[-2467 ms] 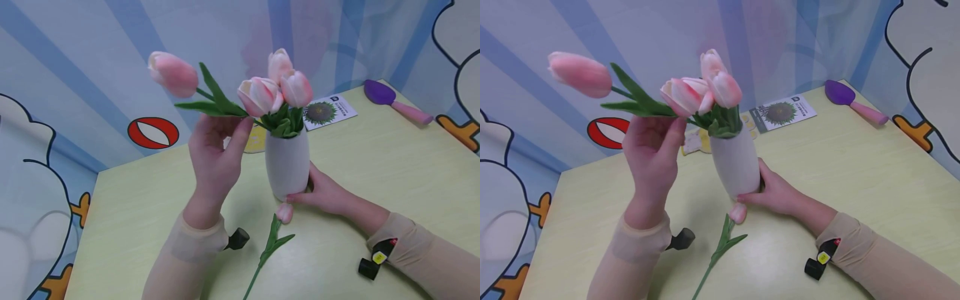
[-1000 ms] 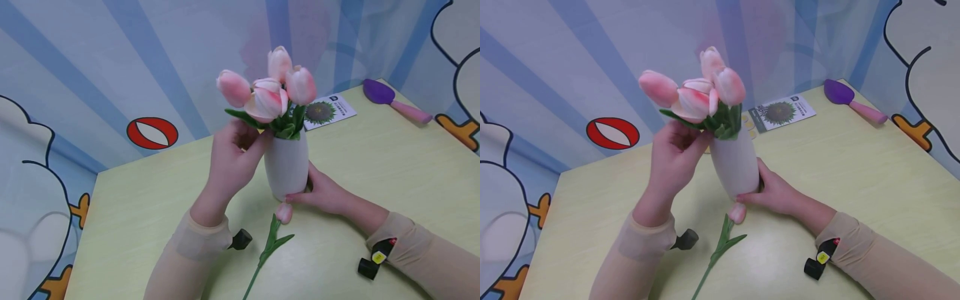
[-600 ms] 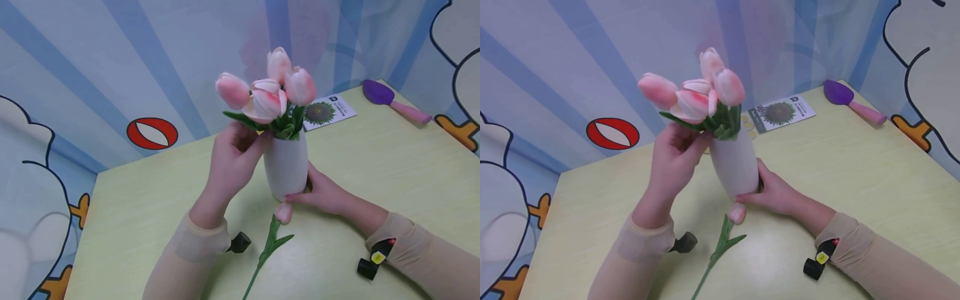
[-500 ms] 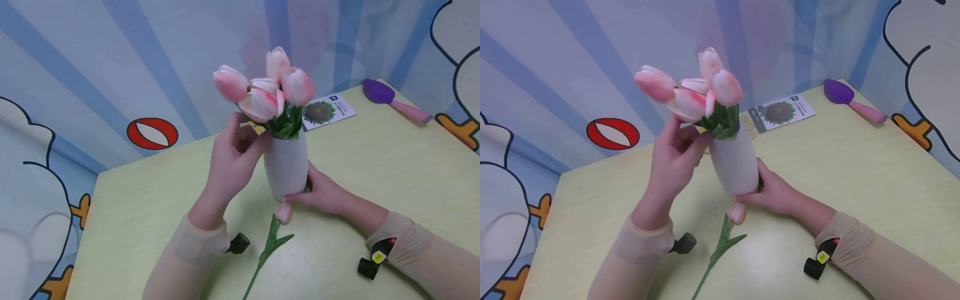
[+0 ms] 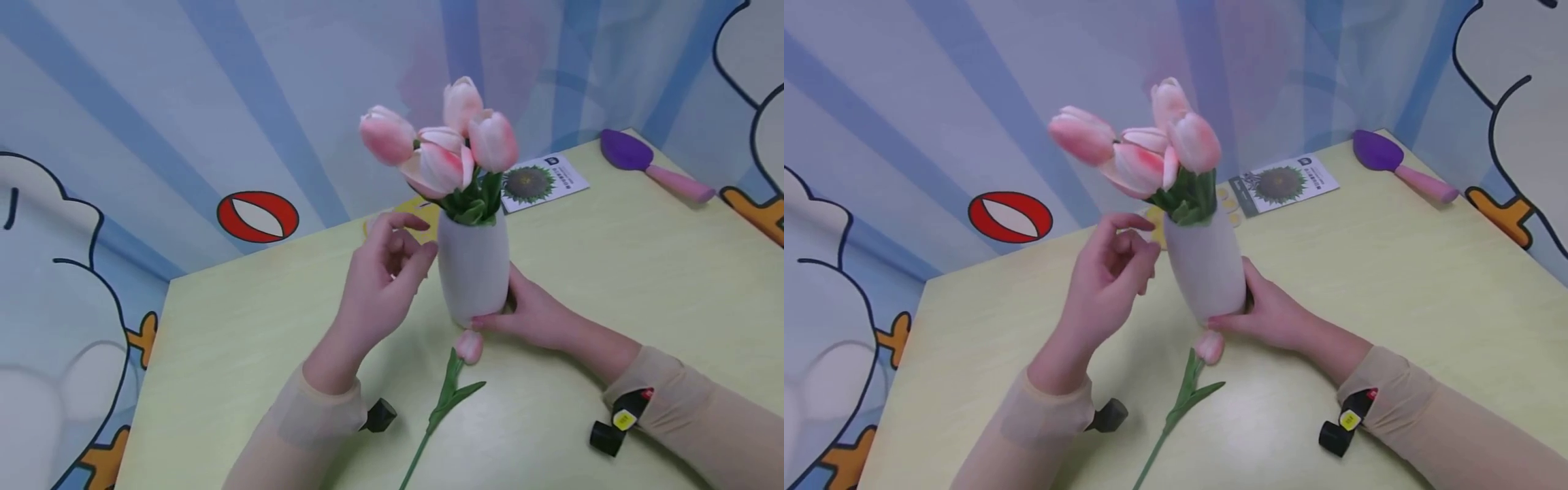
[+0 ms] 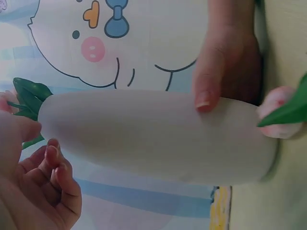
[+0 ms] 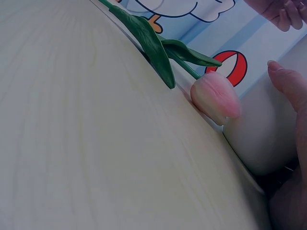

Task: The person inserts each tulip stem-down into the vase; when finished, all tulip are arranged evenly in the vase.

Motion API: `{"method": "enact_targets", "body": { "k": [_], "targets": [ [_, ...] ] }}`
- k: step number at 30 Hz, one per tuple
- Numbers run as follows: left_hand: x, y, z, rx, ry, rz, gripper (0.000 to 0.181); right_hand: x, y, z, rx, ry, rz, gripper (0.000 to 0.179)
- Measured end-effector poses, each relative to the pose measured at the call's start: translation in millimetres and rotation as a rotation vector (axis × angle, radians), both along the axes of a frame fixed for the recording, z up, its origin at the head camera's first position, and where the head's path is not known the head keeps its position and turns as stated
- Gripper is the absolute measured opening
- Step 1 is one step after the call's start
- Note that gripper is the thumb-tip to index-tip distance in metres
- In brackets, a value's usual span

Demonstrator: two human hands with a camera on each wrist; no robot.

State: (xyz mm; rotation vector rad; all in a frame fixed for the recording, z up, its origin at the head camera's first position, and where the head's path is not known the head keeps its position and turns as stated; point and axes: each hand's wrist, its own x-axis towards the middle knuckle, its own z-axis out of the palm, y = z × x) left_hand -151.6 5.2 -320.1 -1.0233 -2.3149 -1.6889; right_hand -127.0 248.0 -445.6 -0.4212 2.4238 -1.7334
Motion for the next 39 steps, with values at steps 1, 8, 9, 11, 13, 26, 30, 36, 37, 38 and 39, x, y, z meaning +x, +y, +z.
{"method": "enact_targets", "body": {
  "k": [1,8,9,11,13,26,30,36,37,38,39],
  "targets": [
    [0.9,-1.7,-3.6,-0.025,0.000,-0.001,0.021,0.2,0,-0.1,0.000,0.001,0.000,0.092],
    [14.9,-8.2,-34.4,-0.224,-0.055,-0.039,0.010,5.2,3,-8.7,-0.007,-0.012,-0.013,0.089],
    [17.3,-8.5,-38.8,-0.262,-0.053,-0.043,0.010,6.2,3,-10.0,-0.013,-0.013,-0.014,0.088],
    [21.8,-9.7,-45.5,-0.353,-0.034,-0.040,0.011,7.2,3,-11.9,-0.019,-0.013,-0.013,0.088],
    [25.5,-12.3,-50.0,-0.454,-0.013,-0.020,0.013,6.6,2,-12.4,-0.023,-0.009,-0.013,0.087],
    [43.1,-55.1,-80.6,-0.871,-0.157,-0.063,0.015,-0.2,-1,-5.0,0.002,-0.008,-0.016,0.091],
    [48.1,-67.0,-90.3,-0.866,-0.181,-0.070,0.015,0.0,0,-3.2,0.007,-0.008,-0.016,0.091],
    [53.9,-76.9,-93.8,-0.829,-0.207,-0.055,0.013,-1.1,0,-0.8,-0.002,0.003,-0.007,0.090],
    [55.0,-77.6,-93.6,-0.830,-0.204,-0.056,0.013,-1.3,-1,-0.6,-0.004,0.003,-0.006,0.090],
    [55.9,-78.1,-93.3,-0.834,-0.200,-0.057,0.014,-1.4,-1,-0.4,-0.003,0.002,-0.006,0.090],
    [57.0,-78.5,-92.9,-0.840,-0.197,-0.061,0.015,-1.5,-2,-0.4,-0.003,0.004,-0.003,0.091]
  ]
}}
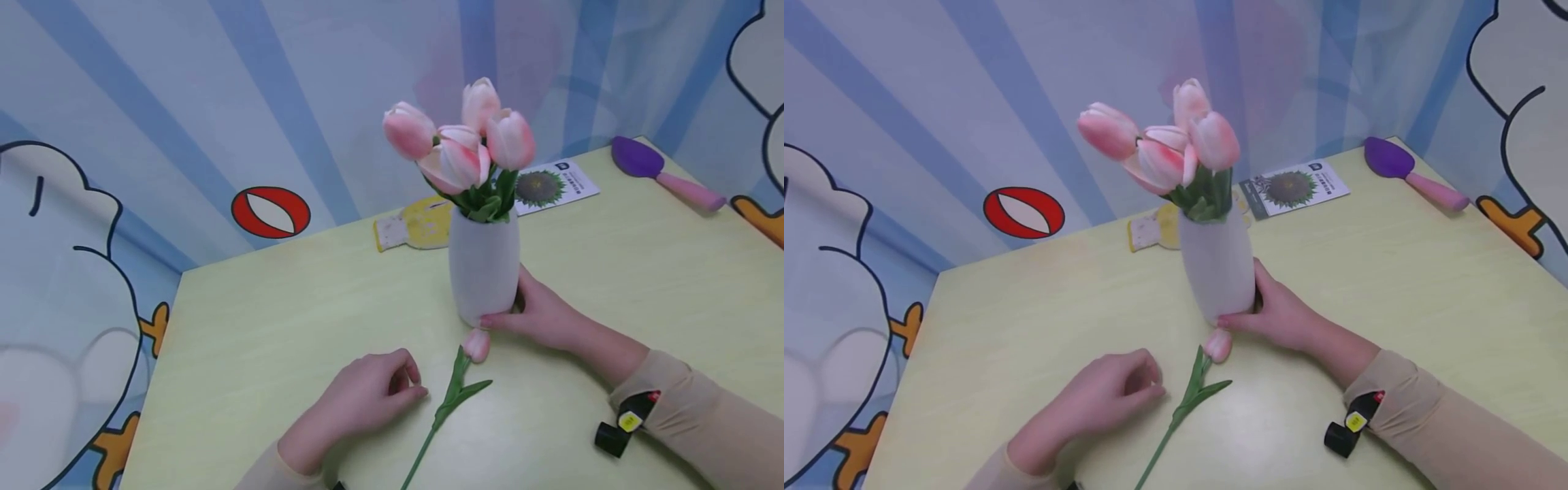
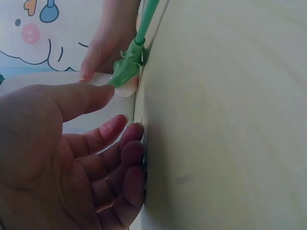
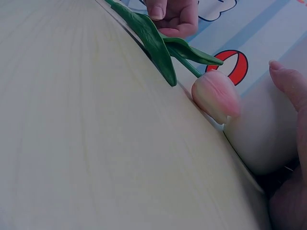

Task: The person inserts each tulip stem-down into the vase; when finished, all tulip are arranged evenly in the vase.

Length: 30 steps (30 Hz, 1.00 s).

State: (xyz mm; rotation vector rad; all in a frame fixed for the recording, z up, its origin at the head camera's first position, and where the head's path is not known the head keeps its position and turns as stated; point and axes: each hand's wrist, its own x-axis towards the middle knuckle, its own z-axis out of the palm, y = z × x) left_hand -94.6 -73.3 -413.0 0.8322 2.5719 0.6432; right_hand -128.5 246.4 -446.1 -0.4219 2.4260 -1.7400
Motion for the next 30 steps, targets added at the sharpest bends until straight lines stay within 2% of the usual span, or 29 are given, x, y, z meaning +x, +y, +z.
{"method": "enact_targets", "body": {
  "k": [5,12,20,30],
  "targets": [
    [4.8,-0.4,3.1,-0.042,-0.022,-0.031,0.022,-0.4,-1,-0.4,-0.010,-0.003,0.008,0.091],
    [14.5,-0.2,9.4,-0.061,-0.049,-0.043,0.026,-1.4,0,0.6,-0.003,0.000,0.007,0.091],
    [20.9,2.3,10.1,-0.154,-0.005,-0.080,0.024,-0.4,0,-0.4,0.000,-0.008,0.001,0.091],
    [26.2,7.4,11.6,-0.163,0.063,-0.126,0.018,-0.5,0,1.5,0.014,0.001,0.006,0.090]
  ]
}}
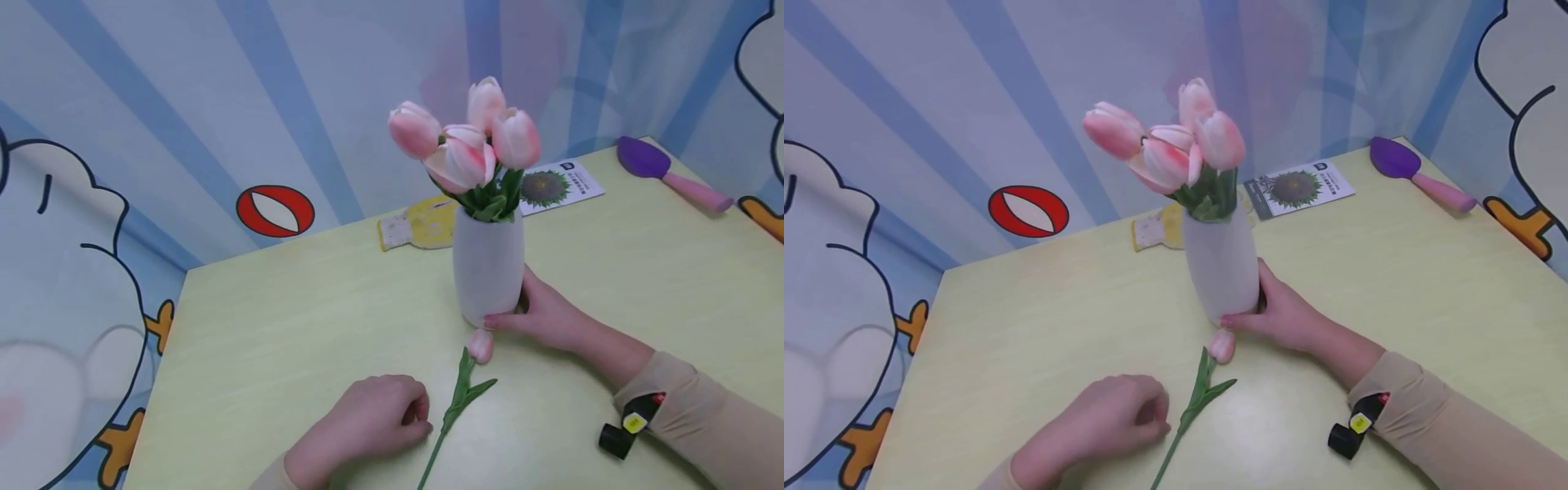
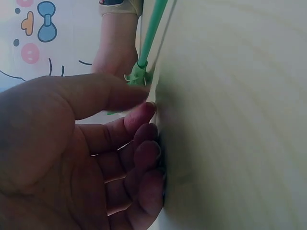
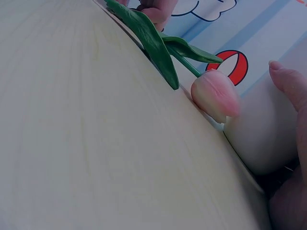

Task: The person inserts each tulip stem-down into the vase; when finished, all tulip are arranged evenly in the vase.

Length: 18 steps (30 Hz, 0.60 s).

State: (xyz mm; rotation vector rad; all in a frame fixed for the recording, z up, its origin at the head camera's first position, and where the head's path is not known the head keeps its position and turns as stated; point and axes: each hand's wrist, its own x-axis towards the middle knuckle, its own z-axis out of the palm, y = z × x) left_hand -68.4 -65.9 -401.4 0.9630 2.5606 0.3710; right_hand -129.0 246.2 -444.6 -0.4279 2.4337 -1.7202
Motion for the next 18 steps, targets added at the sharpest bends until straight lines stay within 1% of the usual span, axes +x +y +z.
{"method": "enact_targets", "body": {
  "k": [2,5,9,13,15,18],
  "targets": [
    [1.3,1.5,-0.3,0.004,0.015,-0.006,0.014,-0.2,0,-0.4,-0.001,-0.004,0.000,0.090],
    [3.2,2.7,-0.3,0.011,0.007,-0.008,0.015,-0.2,0,-0.5,-0.002,-0.005,-0.001,0.090],
    [7.2,4.0,0.9,0.019,-0.013,-0.024,0.024,0.3,-1,0.5,0.004,-0.001,-0.007,0.090],
    [12.2,7.3,1.7,0.009,-0.025,-0.036,0.034,0.9,-1,1.3,0.009,0.009,-0.007,0.088],
    [14.1,9.2,1.2,-0.008,-0.024,-0.043,0.037,1.2,-1,1.7,0.005,0.011,-0.004,0.087],
    [15.5,11.2,-0.5,-0.036,-0.003,-0.050,0.036,1.5,-1,1.8,-0.002,0.009,-0.002,0.088]
  ]
}}
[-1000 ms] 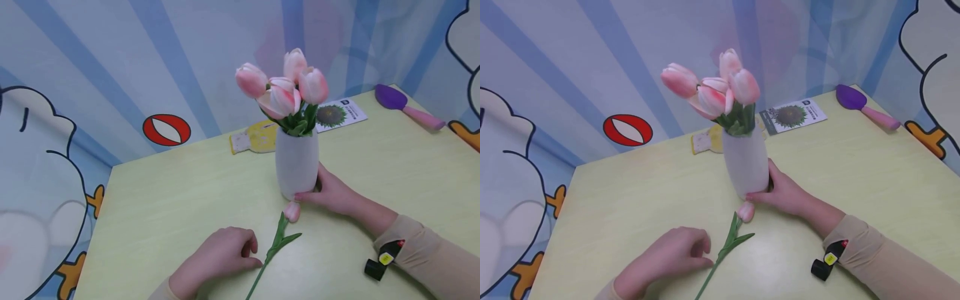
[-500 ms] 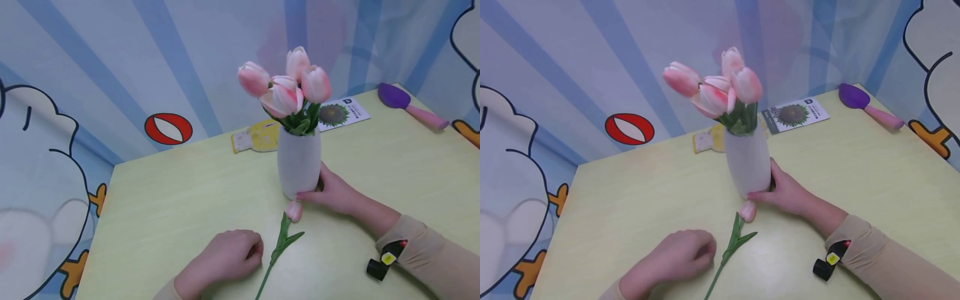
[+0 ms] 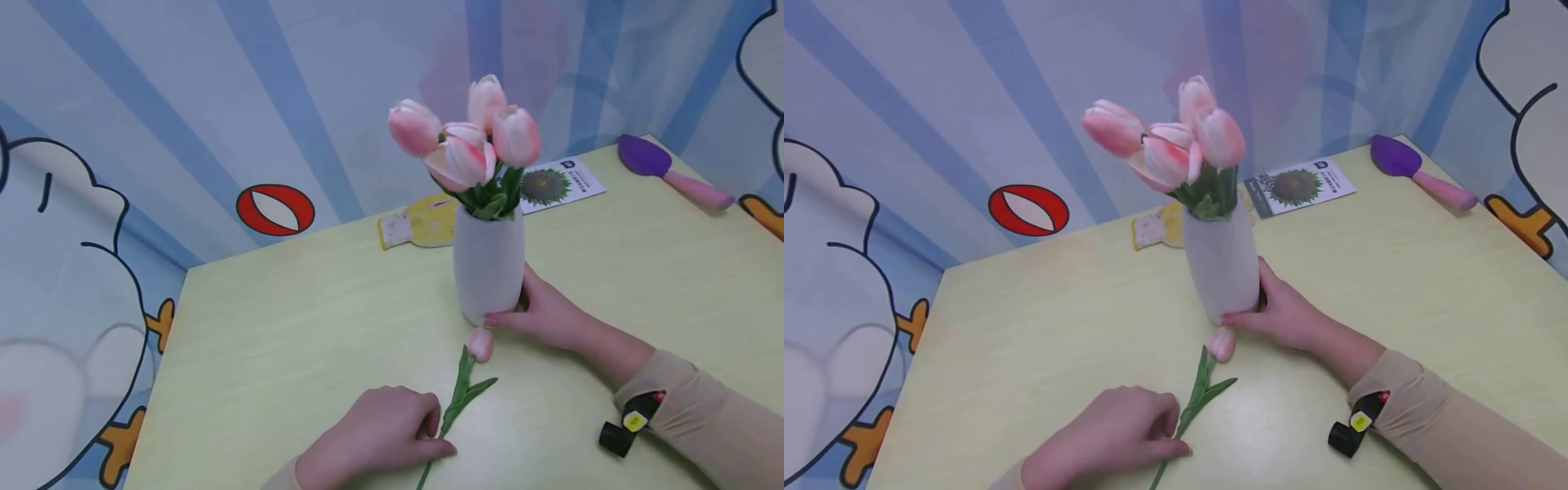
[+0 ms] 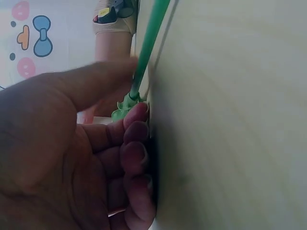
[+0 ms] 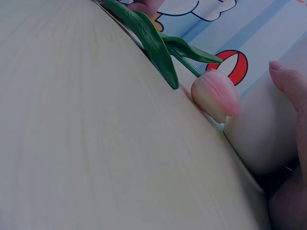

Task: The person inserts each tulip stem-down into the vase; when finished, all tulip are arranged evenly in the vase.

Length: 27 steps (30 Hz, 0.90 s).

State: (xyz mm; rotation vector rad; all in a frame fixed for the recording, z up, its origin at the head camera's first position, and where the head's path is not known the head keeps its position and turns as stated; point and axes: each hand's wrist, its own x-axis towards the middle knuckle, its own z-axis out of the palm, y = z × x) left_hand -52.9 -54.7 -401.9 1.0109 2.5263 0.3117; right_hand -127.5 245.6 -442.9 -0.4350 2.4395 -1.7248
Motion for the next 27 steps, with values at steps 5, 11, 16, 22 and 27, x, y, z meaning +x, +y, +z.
{"method": "enact_targets", "body": {
  "k": [5,11,16,22,27],
  "targets": [
    [0.6,-0.9,-1.6,-0.021,0.008,-0.007,0.028,0.2,0,1.0,-0.006,-0.018,0.000,0.091],
    [3.7,-13.0,0.5,-0.029,-0.046,0.026,0.026,-0.6,-2,1.2,-0.011,-0.029,0.009,0.093],
    [9.1,-20.9,2.9,-0.027,-0.095,0.060,0.028,-0.3,-2,3.0,0.010,-0.030,0.003,0.093],
    [11.4,-23.1,3.7,-0.014,-0.101,0.061,0.017,-1.3,-1,2.4,0.018,-0.031,-0.007,0.093],
    [10.1,-27.2,6.3,0.000,-0.103,0.081,0.013,-1.4,0,1.8,0.027,-0.042,-0.012,0.095]
  ]
}}
